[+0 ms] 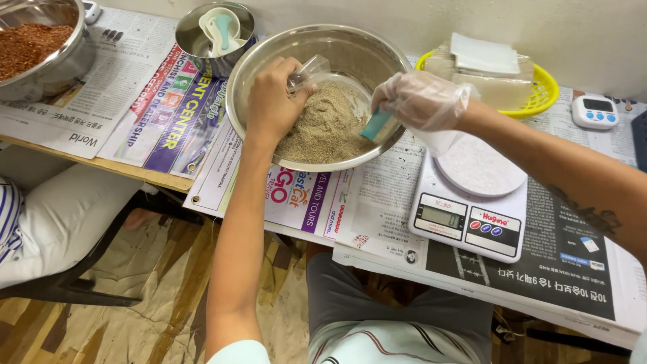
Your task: Packaging and weighing powder into small plastic bags using a scoop and digital scale
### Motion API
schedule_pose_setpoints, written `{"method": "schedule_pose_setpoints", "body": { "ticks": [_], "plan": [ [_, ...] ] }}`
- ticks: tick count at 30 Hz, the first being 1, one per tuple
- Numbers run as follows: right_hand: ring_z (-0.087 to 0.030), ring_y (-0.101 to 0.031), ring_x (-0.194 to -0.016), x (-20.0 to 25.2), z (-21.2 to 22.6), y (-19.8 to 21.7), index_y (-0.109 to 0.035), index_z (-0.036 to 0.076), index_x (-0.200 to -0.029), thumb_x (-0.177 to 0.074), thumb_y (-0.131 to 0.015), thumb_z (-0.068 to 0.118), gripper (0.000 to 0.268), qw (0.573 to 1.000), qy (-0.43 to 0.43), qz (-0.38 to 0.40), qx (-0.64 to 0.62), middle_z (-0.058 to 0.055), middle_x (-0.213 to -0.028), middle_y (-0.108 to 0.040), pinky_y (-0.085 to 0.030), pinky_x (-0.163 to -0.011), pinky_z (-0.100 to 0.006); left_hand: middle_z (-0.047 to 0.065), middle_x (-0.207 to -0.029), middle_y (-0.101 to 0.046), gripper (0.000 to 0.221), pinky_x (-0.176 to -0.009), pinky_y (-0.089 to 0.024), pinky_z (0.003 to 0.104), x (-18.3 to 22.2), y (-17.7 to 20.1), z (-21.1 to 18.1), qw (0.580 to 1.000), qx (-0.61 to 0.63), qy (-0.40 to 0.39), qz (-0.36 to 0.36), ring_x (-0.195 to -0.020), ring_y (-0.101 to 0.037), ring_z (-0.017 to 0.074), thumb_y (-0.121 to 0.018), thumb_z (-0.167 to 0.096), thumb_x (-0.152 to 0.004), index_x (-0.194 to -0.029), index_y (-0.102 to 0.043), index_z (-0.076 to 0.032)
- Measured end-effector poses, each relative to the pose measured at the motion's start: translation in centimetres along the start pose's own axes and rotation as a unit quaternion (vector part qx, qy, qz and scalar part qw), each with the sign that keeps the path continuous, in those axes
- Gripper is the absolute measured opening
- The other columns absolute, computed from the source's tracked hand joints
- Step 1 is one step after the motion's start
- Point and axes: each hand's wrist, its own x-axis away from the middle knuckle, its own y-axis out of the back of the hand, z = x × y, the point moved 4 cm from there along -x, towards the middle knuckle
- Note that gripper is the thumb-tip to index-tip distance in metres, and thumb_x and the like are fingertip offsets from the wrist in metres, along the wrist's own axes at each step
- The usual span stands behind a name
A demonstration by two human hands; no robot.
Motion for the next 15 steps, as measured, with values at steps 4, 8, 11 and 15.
{"method": "schedule_pose_setpoints", "body": {
  "ticks": [4,8,11,15],
  "plan": [
    [-0.016,-0.059,-0.063,-1.0,-5.3,-0.3,-0.076,0.008,-0.099,-0.103,-0.057,0.007,0.020,0.963,-0.085,0.016,-0.255,-0.010,-0.098,-0.076,-0.046,-0.051,-0.022,0.001,-0.089,-0.068,0.022,-0.067,-0.050,0.034,0.1,0.2,-0.4,1.000,-0.004,0.004,0.007,-0.077,-0.062,0.0165,-0.085,-0.024,-0.087,-0.090,-0.065,-0.017],
    [-0.010,-0.052,-0.044,-0.7,-7.6,1.0,-0.075,0.001,-0.091,-0.095,-0.058,-0.001,0.018,0.872,-0.061,-0.027,-0.485,-0.009,-0.069,-0.067,-0.037,-0.032,-0.015,0.002,-0.090,-0.067,0.025,-0.066,-0.052,0.032,0.0,-0.1,-0.3,0.999,-0.012,0.016,0.028,-0.080,-0.063,0.0170,-0.087,-0.026,-0.085,-0.090,-0.064,-0.015],
    [-0.010,-0.046,-0.046,1.2,-4.2,4.1,-0.073,-0.003,-0.099,-0.099,-0.052,-0.005,0.021,0.847,-0.163,-0.052,-0.503,-0.008,-0.066,-0.058,-0.034,-0.034,-0.020,0.003,-0.092,-0.066,0.029,-0.064,-0.051,0.038,0.1,0.2,-0.5,0.999,-0.030,0.004,0.029,-0.083,-0.065,0.0228,-0.088,-0.025,-0.083,-0.089,-0.062,-0.014],
    [-0.010,-0.037,-0.040,-0.4,-4.7,5.0,-0.069,0.006,-0.099,-0.108,-0.043,0.003,0.027,0.864,-0.170,-0.060,-0.470,0.002,-0.051,-0.044,-0.026,-0.034,-0.025,0.003,-0.092,-0.066,0.030,-0.065,-0.052,0.040,0.1,0.2,-0.3,0.999,-0.027,0.004,0.022,-0.084,-0.066,0.0240,-0.089,-0.025,-0.083,-0.089,-0.062,-0.014]
  ]
}}
